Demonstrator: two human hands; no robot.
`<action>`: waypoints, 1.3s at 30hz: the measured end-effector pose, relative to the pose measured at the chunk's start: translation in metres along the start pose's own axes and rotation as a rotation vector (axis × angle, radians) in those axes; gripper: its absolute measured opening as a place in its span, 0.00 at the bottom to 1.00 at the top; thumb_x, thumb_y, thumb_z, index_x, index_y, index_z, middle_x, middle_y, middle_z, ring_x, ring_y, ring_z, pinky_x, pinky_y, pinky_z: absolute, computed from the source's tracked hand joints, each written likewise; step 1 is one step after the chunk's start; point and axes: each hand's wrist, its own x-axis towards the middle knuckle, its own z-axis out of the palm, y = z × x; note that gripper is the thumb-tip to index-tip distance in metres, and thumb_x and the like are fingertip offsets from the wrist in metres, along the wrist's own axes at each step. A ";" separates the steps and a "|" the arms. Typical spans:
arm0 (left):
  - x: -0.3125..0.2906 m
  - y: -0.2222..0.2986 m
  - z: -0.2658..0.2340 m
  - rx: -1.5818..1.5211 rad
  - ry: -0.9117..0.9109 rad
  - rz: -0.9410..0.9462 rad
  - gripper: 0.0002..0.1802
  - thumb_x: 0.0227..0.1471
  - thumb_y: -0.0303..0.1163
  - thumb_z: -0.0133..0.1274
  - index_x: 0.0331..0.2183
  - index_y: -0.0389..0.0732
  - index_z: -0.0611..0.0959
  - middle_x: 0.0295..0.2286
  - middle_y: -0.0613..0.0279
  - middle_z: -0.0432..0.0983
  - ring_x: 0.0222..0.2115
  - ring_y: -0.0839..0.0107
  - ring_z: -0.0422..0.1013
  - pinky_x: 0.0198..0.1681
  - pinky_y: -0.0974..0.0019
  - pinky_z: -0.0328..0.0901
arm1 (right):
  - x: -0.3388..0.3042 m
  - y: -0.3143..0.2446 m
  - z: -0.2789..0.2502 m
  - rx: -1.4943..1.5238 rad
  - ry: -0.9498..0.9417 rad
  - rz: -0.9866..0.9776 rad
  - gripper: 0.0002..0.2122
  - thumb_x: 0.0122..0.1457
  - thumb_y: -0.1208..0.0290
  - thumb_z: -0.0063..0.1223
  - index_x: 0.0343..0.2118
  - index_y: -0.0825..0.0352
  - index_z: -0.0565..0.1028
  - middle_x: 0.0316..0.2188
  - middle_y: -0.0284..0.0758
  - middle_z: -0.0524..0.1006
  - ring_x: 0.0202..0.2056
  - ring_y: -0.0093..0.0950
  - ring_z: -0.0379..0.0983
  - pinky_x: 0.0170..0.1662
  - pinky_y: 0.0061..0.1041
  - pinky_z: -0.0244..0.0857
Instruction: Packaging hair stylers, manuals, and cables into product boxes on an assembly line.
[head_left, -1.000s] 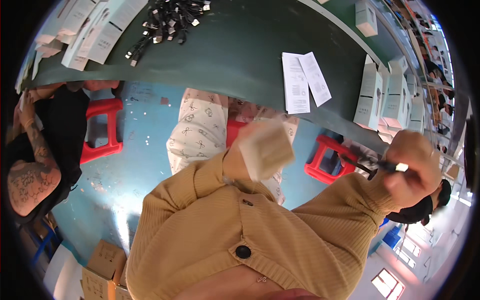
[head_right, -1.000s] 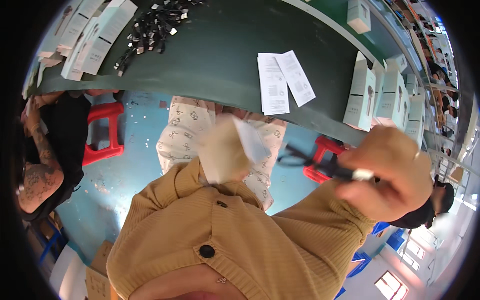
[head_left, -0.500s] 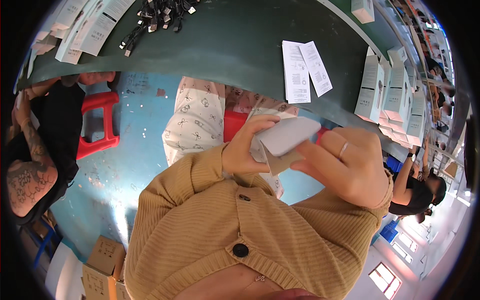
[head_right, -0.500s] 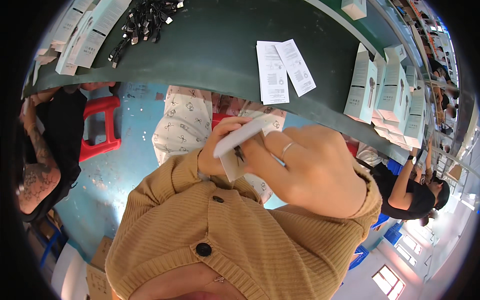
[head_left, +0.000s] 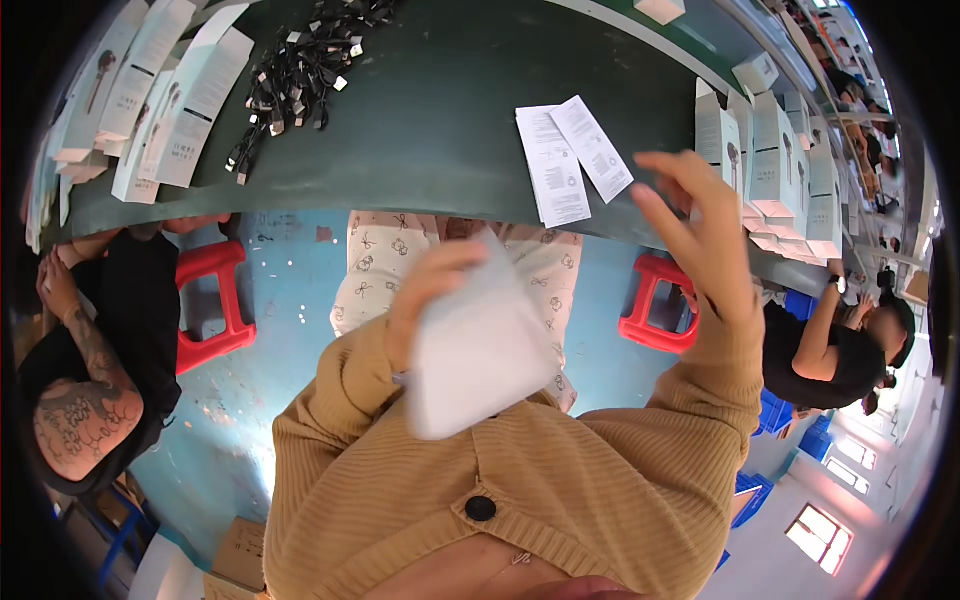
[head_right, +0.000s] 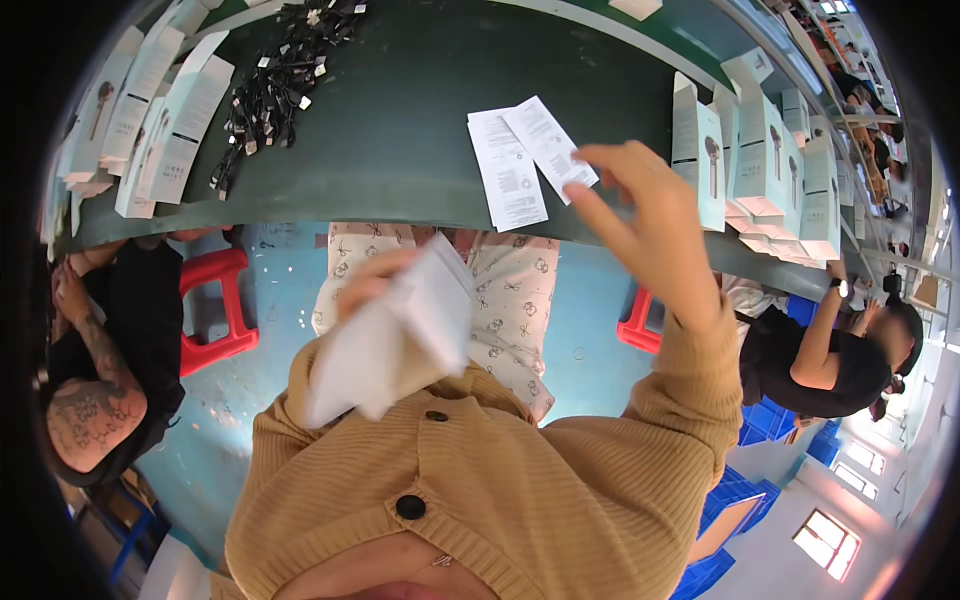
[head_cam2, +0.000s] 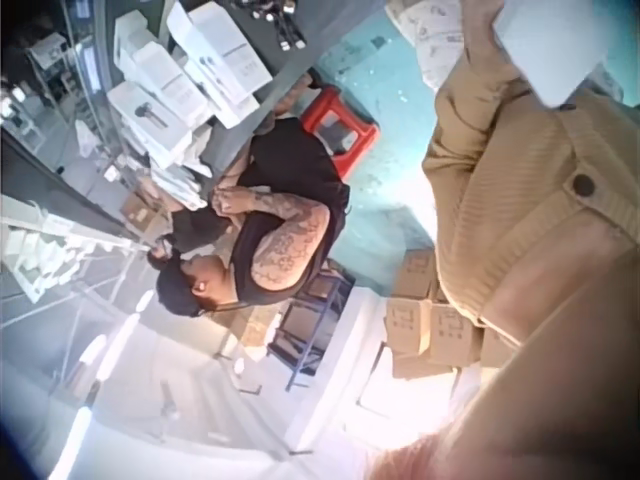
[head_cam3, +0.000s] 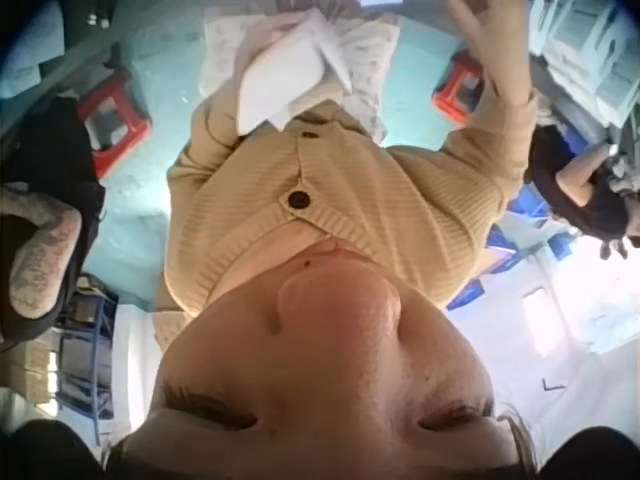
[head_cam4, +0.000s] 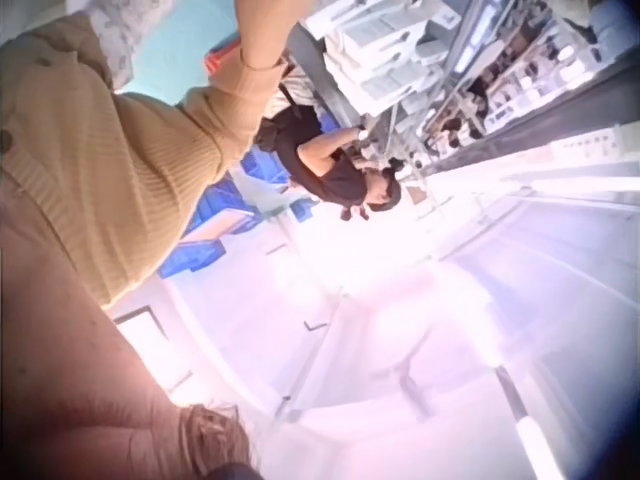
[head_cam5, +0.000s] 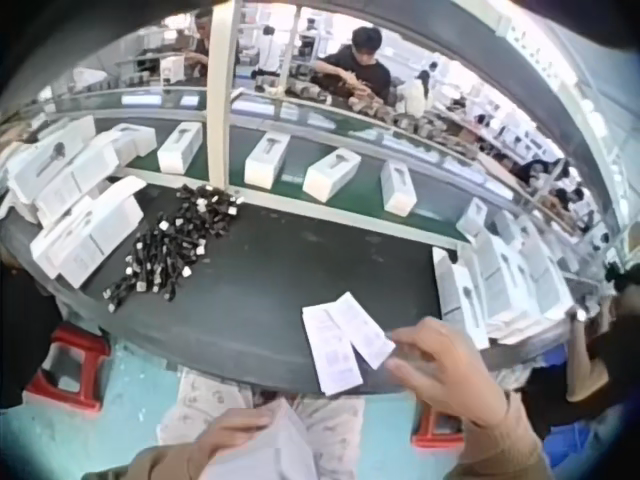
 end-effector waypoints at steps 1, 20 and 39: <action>0.038 0.022 0.010 0.322 -0.372 -0.543 0.31 0.42 0.32 0.61 0.50 0.41 0.70 0.45 0.50 0.70 0.45 0.61 0.69 0.49 0.60 0.65 | -0.001 0.026 0.012 -0.009 0.015 0.019 0.14 0.52 0.70 0.59 0.40 0.69 0.76 0.23 0.34 0.67 0.25 0.24 0.62 0.26 0.22 0.55; 0.068 0.017 0.066 -0.408 0.000 -0.766 0.60 0.35 0.33 0.72 0.59 0.40 0.47 0.56 0.55 0.55 0.56 0.64 0.57 0.57 0.57 0.55 | -0.068 -0.009 0.062 0.350 0.042 -0.102 0.54 0.39 0.60 0.72 0.63 0.74 0.45 0.58 0.51 0.59 0.58 0.44 0.59 0.57 0.36 0.56; 0.077 0.061 -0.116 0.543 0.403 -0.496 0.37 0.47 0.20 0.56 0.57 0.39 0.60 0.51 0.54 0.64 0.51 0.65 0.64 0.52 0.64 0.59 | -0.004 0.126 0.003 -0.780 0.461 0.229 0.18 0.50 0.58 0.61 0.41 0.62 0.75 0.34 0.39 0.73 0.38 0.41 0.70 0.38 0.36 0.66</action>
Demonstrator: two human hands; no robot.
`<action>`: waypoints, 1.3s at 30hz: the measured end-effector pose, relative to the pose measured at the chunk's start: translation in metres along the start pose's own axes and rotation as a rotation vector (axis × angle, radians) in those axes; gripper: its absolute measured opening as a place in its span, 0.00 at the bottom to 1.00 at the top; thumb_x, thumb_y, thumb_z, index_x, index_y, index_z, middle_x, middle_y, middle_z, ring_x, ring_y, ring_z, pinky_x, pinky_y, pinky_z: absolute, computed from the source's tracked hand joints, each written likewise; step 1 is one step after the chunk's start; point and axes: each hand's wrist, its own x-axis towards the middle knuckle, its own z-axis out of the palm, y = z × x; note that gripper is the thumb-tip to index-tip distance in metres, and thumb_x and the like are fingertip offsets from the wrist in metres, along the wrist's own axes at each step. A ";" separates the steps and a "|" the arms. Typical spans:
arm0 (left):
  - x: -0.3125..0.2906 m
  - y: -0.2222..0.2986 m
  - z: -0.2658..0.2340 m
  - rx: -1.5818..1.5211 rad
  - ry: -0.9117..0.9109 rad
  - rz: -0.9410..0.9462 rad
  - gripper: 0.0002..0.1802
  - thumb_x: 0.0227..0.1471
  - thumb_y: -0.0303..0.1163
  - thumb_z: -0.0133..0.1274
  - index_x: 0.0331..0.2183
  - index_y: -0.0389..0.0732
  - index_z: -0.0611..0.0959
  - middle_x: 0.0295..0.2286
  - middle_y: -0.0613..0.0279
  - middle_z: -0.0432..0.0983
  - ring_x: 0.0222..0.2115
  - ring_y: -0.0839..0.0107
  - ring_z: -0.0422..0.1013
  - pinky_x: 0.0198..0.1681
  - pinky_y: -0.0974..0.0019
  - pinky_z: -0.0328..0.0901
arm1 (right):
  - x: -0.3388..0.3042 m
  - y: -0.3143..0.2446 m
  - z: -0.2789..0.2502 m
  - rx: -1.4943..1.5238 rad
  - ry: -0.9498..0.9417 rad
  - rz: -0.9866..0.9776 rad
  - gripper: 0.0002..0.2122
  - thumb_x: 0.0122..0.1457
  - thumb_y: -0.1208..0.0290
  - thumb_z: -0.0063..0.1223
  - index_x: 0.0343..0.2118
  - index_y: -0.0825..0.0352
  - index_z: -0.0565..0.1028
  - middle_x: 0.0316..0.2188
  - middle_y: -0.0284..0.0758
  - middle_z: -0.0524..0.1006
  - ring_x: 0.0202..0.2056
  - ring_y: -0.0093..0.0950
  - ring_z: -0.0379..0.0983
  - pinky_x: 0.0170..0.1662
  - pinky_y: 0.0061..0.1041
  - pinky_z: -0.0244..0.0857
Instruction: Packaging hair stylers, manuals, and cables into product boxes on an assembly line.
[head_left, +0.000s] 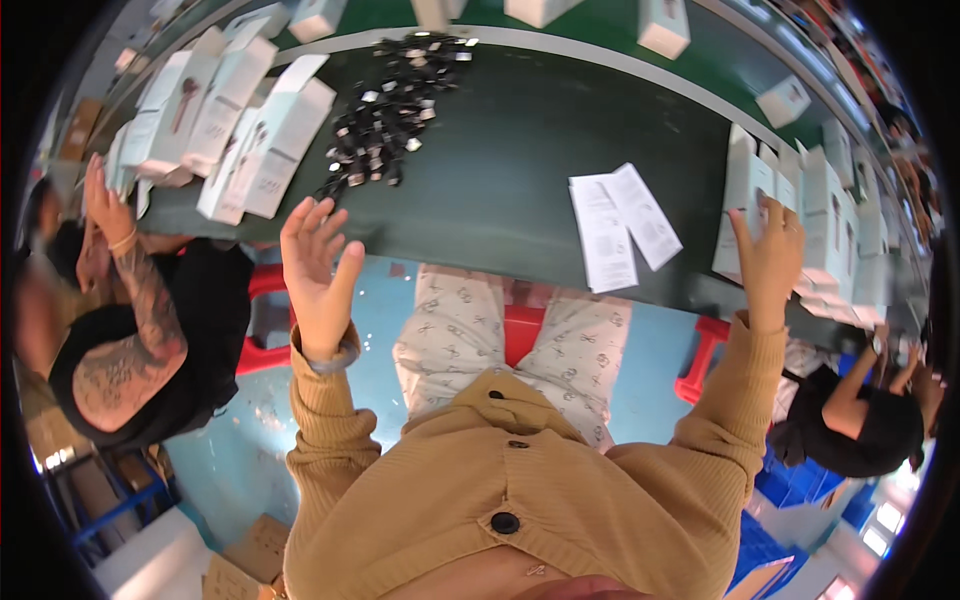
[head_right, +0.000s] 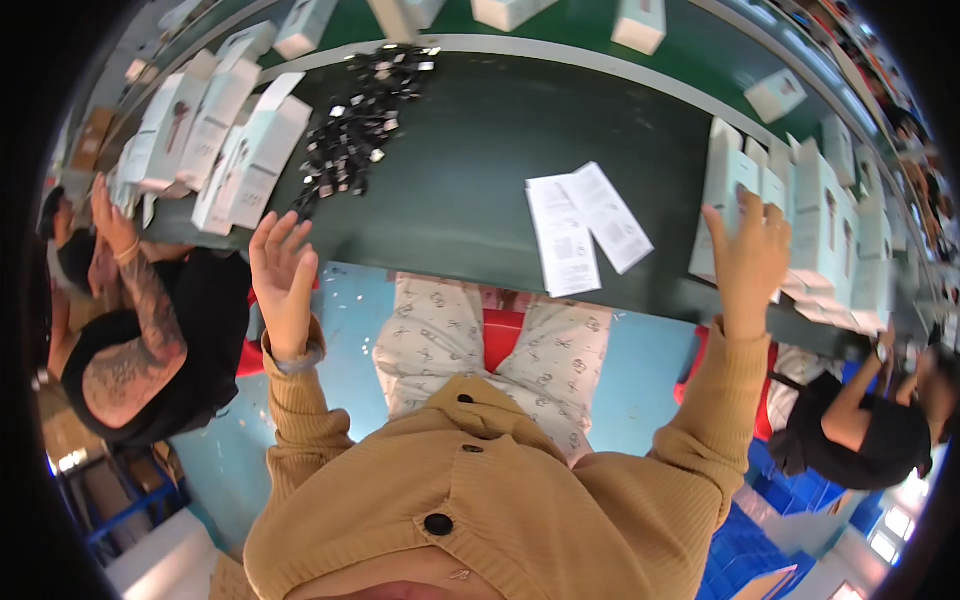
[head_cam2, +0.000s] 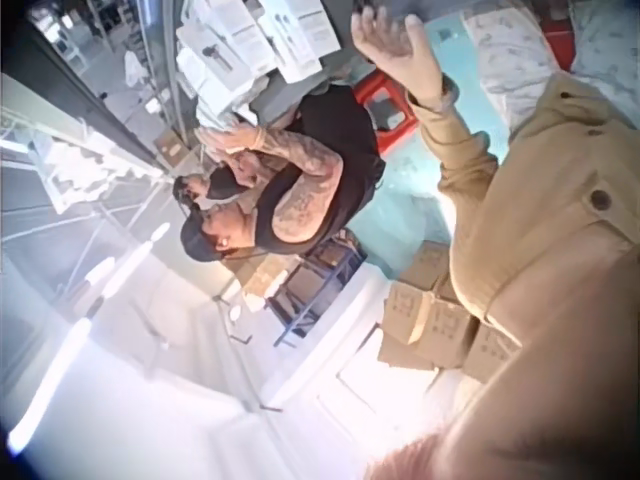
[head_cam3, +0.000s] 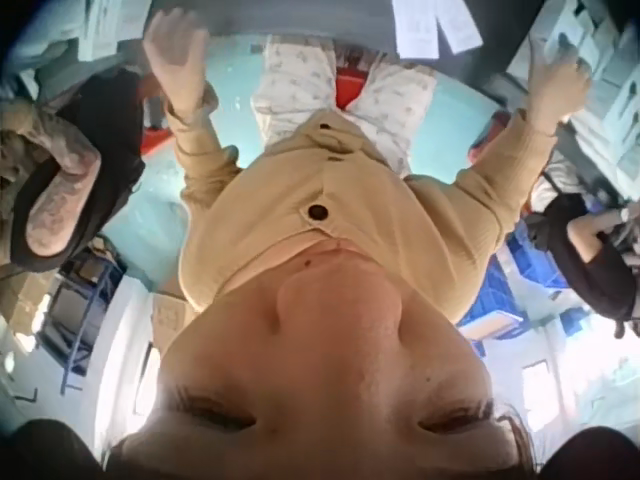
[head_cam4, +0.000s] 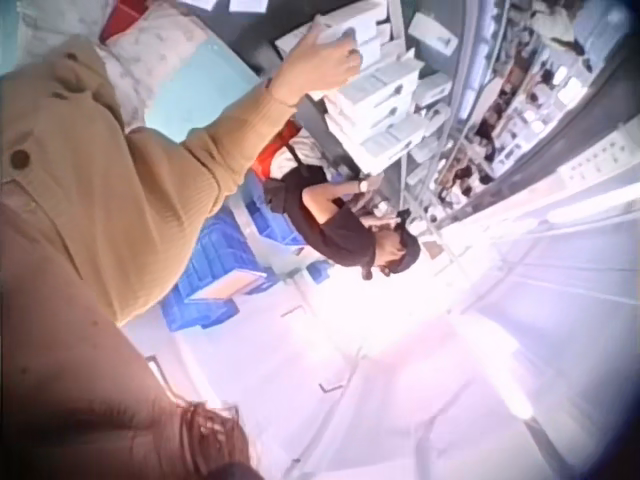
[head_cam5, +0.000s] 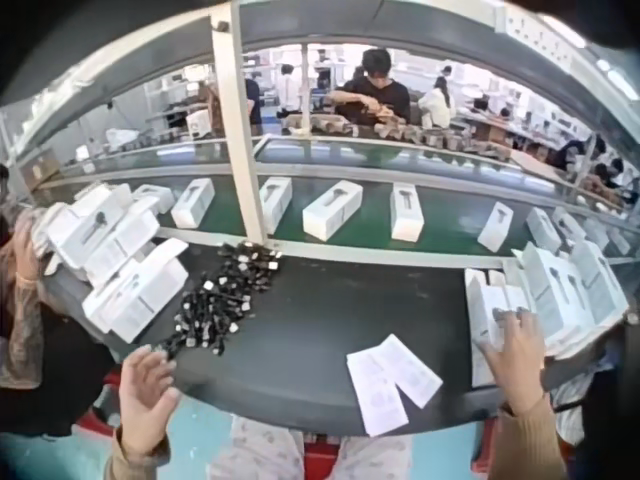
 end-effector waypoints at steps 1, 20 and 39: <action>0.006 -0.002 -0.011 0.074 0.026 0.068 0.36 0.47 0.21 0.57 0.56 0.38 0.61 0.51 0.55 0.65 0.50 0.66 0.65 0.52 0.64 0.59 | 0.001 -0.010 -0.002 0.066 0.077 -0.070 0.19 0.50 0.60 0.61 0.41 0.65 0.75 0.36 0.40 0.74 0.39 0.41 0.70 0.39 0.37 0.65; 0.250 0.021 -0.165 1.731 0.534 0.460 0.42 0.42 0.61 0.55 0.54 0.45 0.69 0.53 0.51 0.63 0.58 0.54 0.55 0.53 0.29 0.45 | 0.053 -0.087 0.007 0.657 -0.786 -0.293 0.23 0.39 0.76 0.65 0.41 0.64 0.69 0.37 0.41 0.65 0.37 0.41 0.69 0.42 0.31 0.64; 0.039 0.078 -0.031 0.142 -0.088 0.243 0.33 0.47 0.25 0.60 0.52 0.34 0.64 0.41 0.56 0.72 0.32 0.76 0.69 0.33 0.73 0.68 | 0.035 -0.061 0.014 0.536 -0.354 -0.288 0.15 0.63 0.65 0.42 0.48 0.66 0.74 0.37 0.43 0.75 0.38 0.43 0.72 0.39 0.35 0.67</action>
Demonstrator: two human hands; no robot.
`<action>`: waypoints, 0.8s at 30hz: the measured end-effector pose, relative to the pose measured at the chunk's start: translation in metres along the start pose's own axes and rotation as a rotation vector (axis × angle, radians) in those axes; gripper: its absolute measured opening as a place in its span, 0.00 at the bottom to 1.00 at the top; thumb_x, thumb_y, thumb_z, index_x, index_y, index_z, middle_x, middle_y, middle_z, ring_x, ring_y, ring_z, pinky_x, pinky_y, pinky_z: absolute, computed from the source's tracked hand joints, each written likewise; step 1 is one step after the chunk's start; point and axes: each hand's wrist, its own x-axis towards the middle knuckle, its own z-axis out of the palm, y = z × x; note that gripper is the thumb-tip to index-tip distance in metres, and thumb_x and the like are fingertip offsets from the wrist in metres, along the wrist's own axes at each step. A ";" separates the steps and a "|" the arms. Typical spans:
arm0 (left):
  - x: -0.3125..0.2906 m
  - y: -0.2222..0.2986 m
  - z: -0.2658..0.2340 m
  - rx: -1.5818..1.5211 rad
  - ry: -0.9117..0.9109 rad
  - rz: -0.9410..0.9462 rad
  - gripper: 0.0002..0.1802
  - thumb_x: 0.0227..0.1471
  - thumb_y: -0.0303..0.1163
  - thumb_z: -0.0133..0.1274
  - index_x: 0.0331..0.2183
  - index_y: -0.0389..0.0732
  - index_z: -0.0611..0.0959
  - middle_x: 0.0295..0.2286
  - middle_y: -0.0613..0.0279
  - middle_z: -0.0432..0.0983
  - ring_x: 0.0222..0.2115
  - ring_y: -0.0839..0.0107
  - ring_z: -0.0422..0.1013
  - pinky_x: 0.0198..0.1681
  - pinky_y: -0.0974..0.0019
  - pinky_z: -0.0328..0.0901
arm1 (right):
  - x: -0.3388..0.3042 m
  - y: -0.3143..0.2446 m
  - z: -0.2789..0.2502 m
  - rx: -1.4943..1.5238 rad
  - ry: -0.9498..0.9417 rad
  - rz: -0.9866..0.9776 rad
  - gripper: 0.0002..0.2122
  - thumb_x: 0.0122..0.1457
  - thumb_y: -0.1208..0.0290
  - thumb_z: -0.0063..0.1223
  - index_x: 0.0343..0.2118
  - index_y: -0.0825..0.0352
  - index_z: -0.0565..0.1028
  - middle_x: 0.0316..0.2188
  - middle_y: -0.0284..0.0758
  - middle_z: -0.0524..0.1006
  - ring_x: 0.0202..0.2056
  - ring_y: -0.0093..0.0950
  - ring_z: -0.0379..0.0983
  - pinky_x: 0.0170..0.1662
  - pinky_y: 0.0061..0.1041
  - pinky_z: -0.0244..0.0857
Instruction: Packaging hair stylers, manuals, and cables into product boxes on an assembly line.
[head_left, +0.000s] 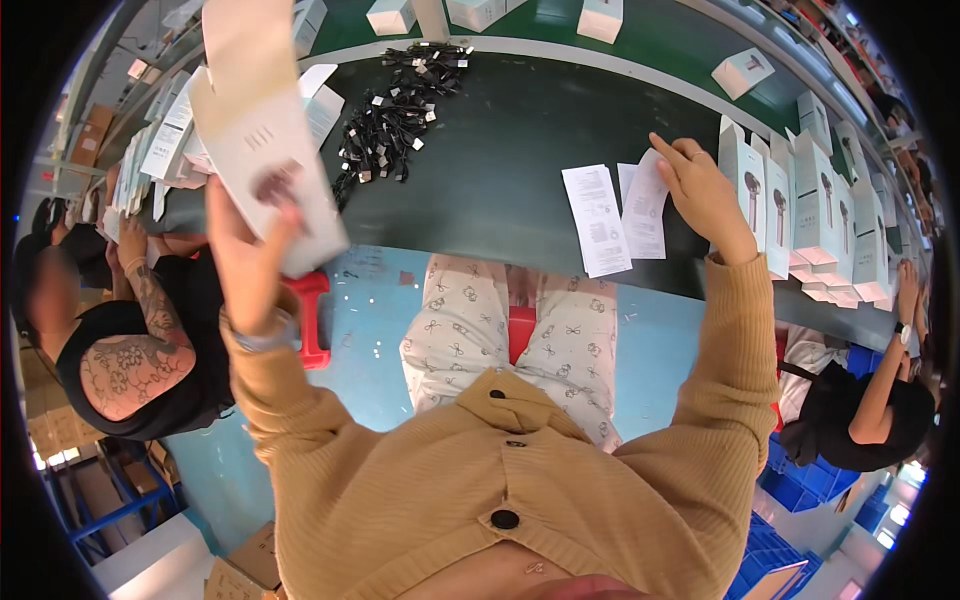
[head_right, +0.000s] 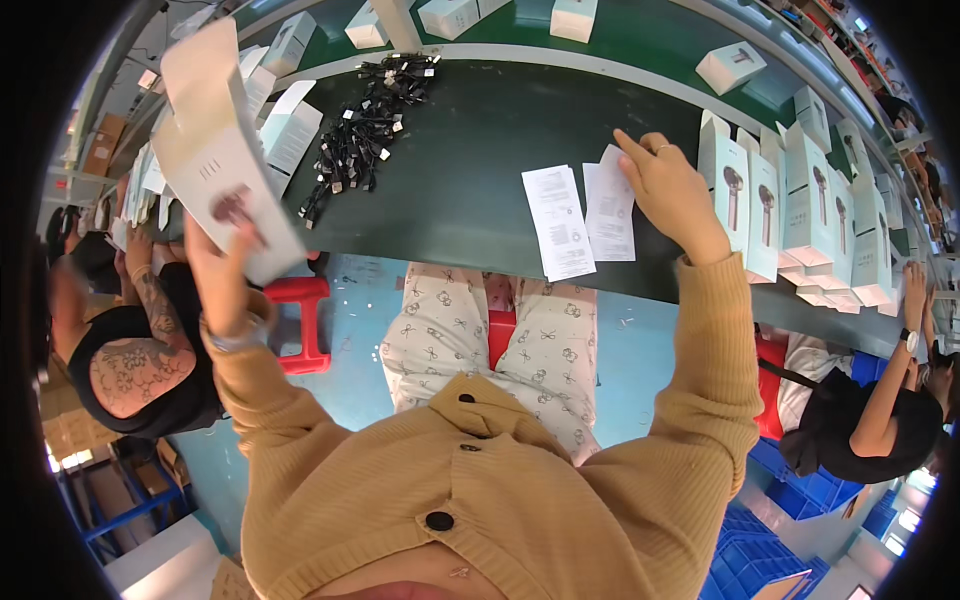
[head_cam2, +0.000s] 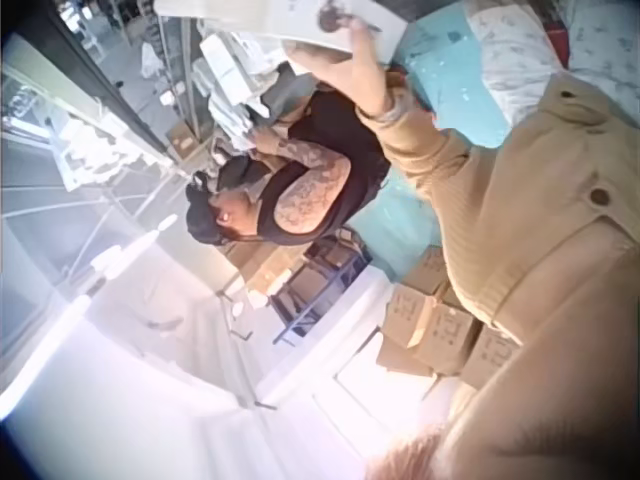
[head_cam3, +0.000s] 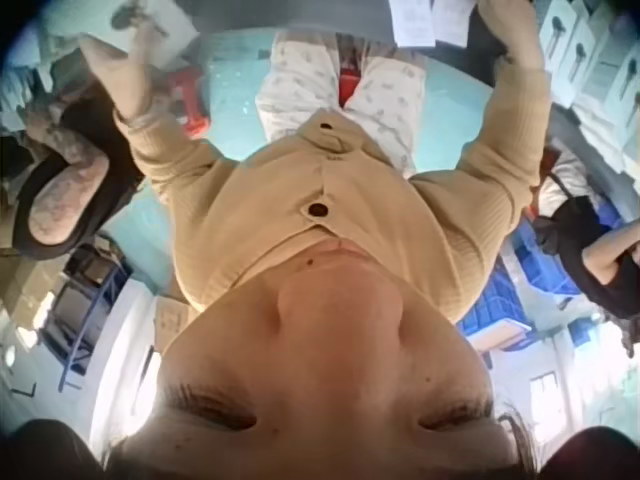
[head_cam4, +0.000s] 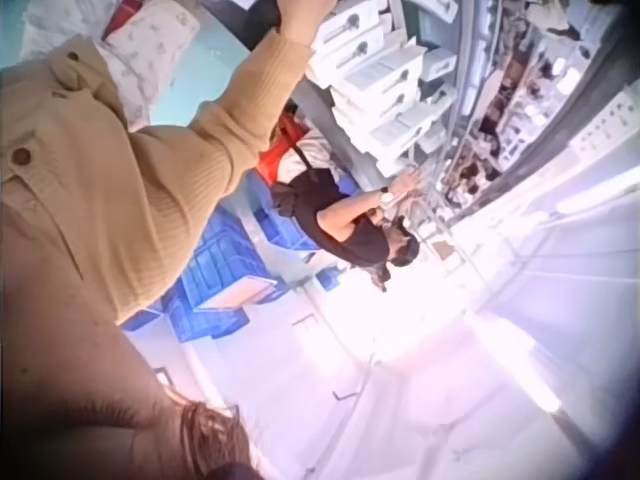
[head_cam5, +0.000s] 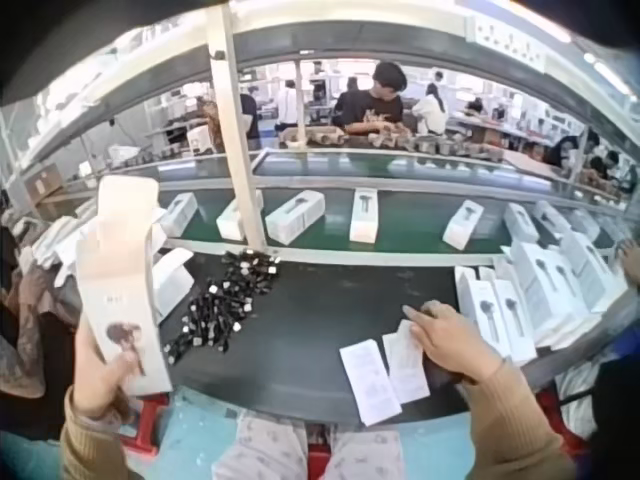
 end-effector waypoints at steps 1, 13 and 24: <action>-0.021 -0.008 0.013 -0.077 -0.047 -0.100 0.40 0.43 0.26 0.63 0.54 0.36 0.59 0.40 0.54 0.73 0.33 0.73 0.70 0.31 0.71 0.70 | -0.002 -0.004 -0.004 -0.056 0.096 -0.018 0.14 0.63 0.66 0.43 0.46 0.67 0.75 0.35 0.43 0.76 0.35 0.43 0.72 0.37 0.34 0.67; -0.103 -0.030 0.127 -0.513 -0.568 -0.503 0.54 0.30 0.27 0.73 0.52 0.44 0.52 0.46 0.55 0.68 0.50 0.67 0.64 0.51 0.62 0.61 | -0.041 -0.101 -0.097 0.808 0.391 -0.151 0.07 0.54 0.82 0.55 0.36 0.71 0.78 0.27 0.34 0.78 0.23 0.17 0.71 0.24 0.15 0.61; -0.128 -0.051 0.102 -0.534 -0.506 -0.466 0.55 0.32 0.31 0.72 0.55 0.44 0.52 0.50 0.56 0.64 0.52 0.67 0.60 0.55 0.62 0.55 | 0.033 -0.147 -0.027 0.666 0.077 -0.324 0.11 0.49 0.68 0.62 0.35 0.64 0.79 0.22 0.28 0.70 0.16 0.18 0.55 0.20 0.18 0.51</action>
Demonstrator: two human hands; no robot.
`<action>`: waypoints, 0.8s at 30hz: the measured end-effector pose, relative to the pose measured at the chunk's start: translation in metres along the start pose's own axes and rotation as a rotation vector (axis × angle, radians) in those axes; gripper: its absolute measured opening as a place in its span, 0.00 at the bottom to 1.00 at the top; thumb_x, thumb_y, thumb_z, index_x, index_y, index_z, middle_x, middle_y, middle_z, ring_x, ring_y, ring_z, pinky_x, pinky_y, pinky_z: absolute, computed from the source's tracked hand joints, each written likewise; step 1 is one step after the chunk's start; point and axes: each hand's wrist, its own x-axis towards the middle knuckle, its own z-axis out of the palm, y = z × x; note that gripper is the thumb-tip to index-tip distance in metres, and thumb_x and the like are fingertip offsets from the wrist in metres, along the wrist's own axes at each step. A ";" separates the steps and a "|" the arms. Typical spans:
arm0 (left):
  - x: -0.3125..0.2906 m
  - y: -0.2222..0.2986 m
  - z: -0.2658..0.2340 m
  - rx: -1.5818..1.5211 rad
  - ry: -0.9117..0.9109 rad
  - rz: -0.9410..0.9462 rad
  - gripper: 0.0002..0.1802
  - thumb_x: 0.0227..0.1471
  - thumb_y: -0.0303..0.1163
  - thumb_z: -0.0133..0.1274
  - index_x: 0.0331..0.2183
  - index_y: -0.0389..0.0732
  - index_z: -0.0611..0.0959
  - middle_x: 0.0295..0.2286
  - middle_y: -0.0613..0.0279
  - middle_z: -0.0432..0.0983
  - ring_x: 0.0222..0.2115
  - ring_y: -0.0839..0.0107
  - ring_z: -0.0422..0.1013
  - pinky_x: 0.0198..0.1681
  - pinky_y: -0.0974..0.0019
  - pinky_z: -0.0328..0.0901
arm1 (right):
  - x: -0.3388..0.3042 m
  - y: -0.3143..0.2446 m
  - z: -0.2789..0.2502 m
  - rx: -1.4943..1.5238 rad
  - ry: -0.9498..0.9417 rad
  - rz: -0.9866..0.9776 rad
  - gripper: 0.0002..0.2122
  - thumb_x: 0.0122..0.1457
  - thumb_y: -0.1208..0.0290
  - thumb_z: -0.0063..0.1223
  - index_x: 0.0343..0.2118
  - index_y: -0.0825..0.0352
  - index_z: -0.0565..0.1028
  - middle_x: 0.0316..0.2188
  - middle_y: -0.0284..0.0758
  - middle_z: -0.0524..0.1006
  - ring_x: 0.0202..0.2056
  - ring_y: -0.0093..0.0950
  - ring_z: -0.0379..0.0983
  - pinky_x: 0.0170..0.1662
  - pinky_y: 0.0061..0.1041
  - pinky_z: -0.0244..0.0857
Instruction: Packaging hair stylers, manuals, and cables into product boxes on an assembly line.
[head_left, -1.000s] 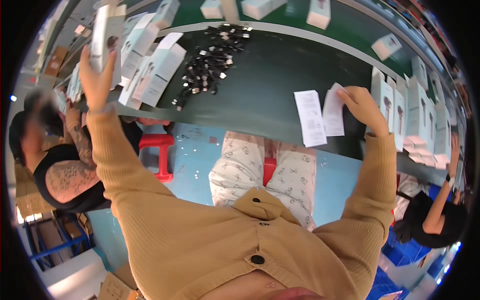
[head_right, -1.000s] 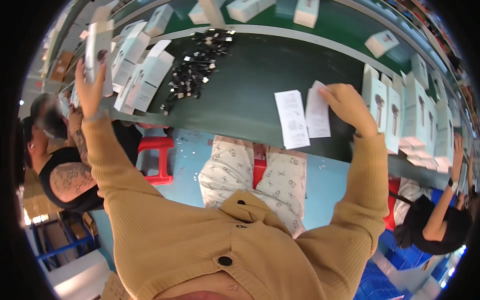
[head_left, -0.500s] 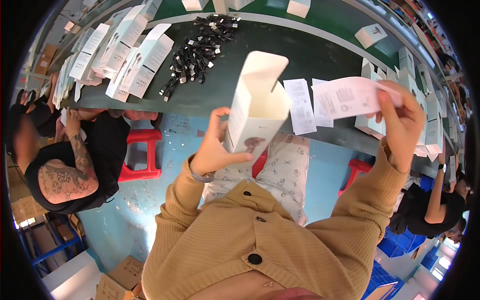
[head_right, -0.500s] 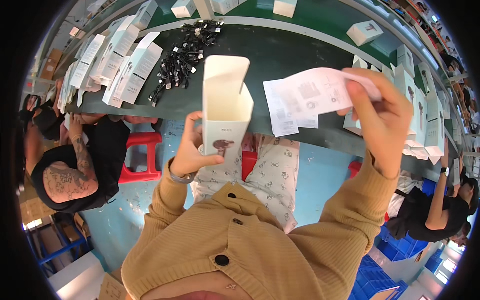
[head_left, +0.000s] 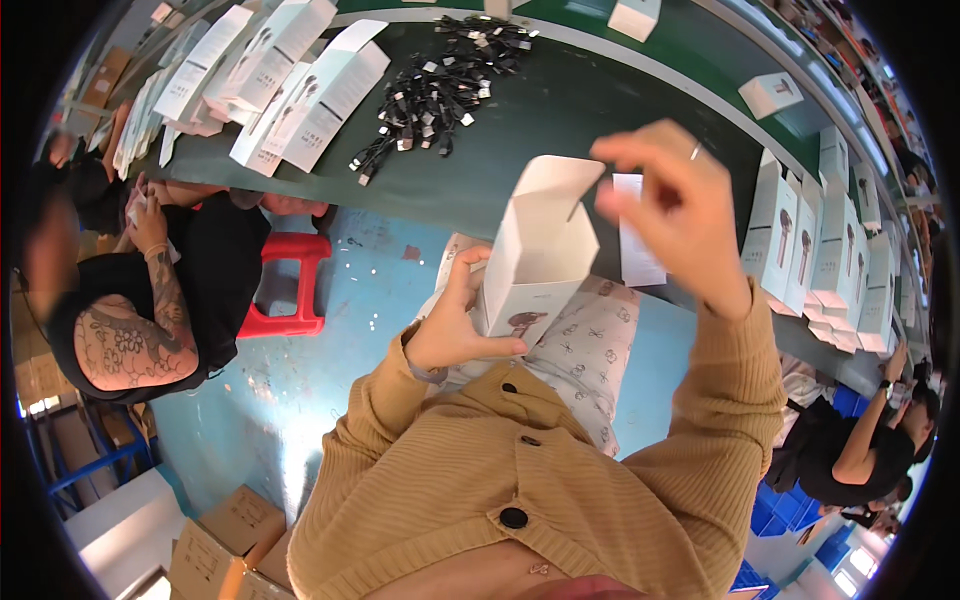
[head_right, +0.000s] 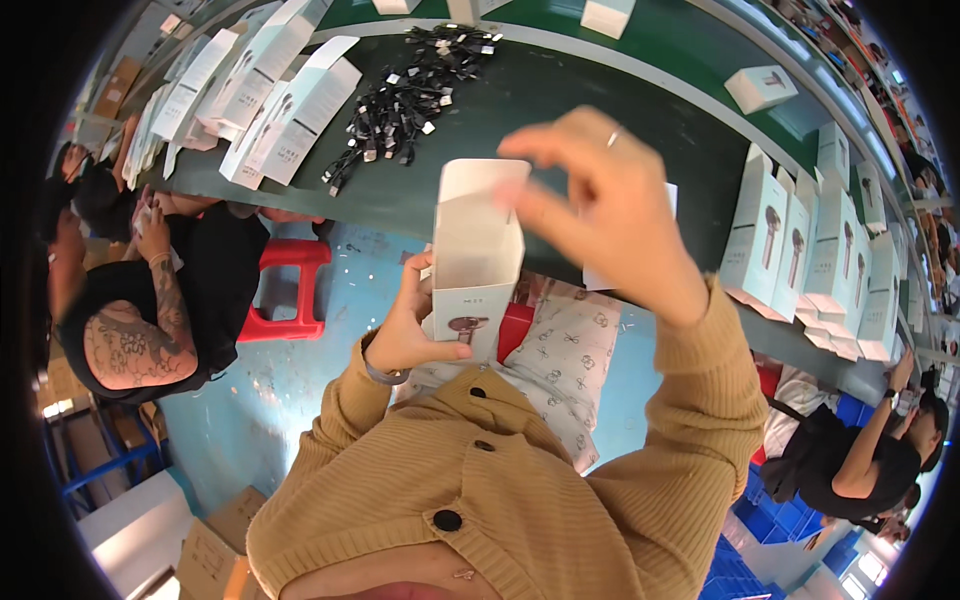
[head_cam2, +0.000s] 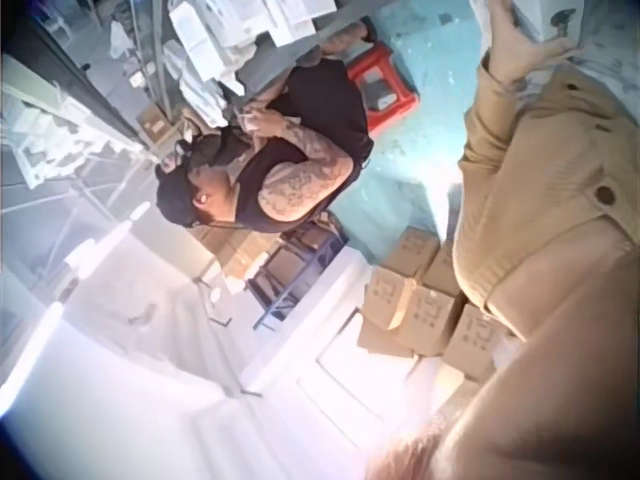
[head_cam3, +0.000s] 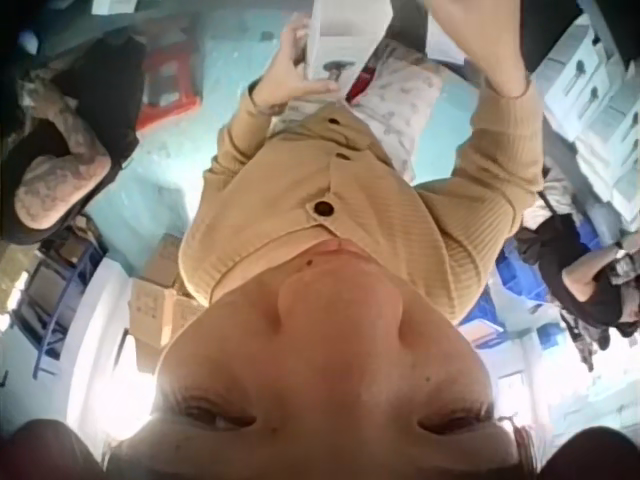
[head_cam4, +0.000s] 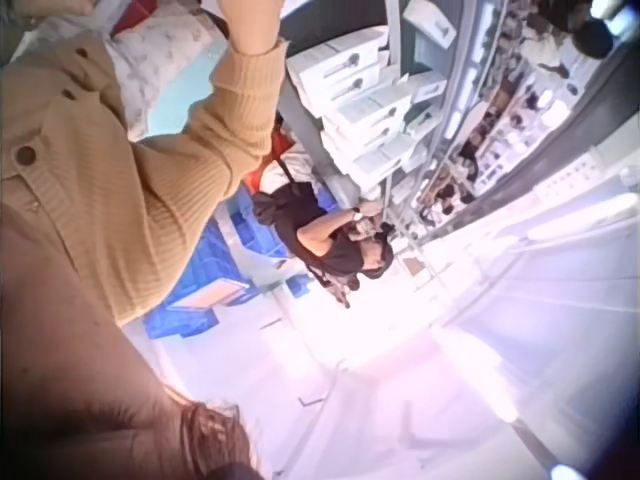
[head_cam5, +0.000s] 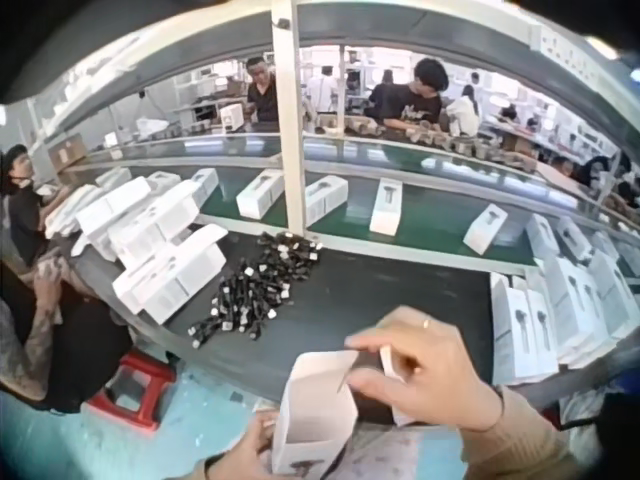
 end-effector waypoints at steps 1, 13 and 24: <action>-0.004 -0.001 -0.003 -0.028 0.051 0.009 0.56 0.32 0.31 0.72 0.56 0.43 0.51 0.50 0.55 0.64 0.52 0.66 0.60 0.56 0.62 0.55 | 0.015 0.013 0.009 -0.046 0.112 0.031 0.09 0.51 0.69 0.60 0.33 0.65 0.79 0.21 0.30 0.70 0.17 0.17 0.57 0.21 0.18 0.52; -0.054 -0.017 -0.028 -0.097 0.328 -0.017 0.49 0.37 0.27 0.68 0.57 0.37 0.56 0.50 0.57 0.63 0.53 0.67 0.60 0.56 0.62 0.55 | 0.095 0.094 0.148 -0.381 -0.226 0.402 0.12 0.49 0.57 0.60 0.27 0.61 0.79 0.27 0.36 0.80 0.31 0.39 0.77 0.33 0.36 0.70; -0.031 -0.021 -0.020 0.060 0.259 0.033 0.49 0.35 0.29 0.70 0.55 0.37 0.58 0.49 0.56 0.64 0.51 0.67 0.61 0.55 0.62 0.56 | 0.017 -0.018 0.001 -0.366 -0.049 -0.071 0.10 0.45 0.77 0.61 0.32 0.65 0.77 0.24 0.32 0.76 0.20 0.25 0.70 0.23 0.19 0.62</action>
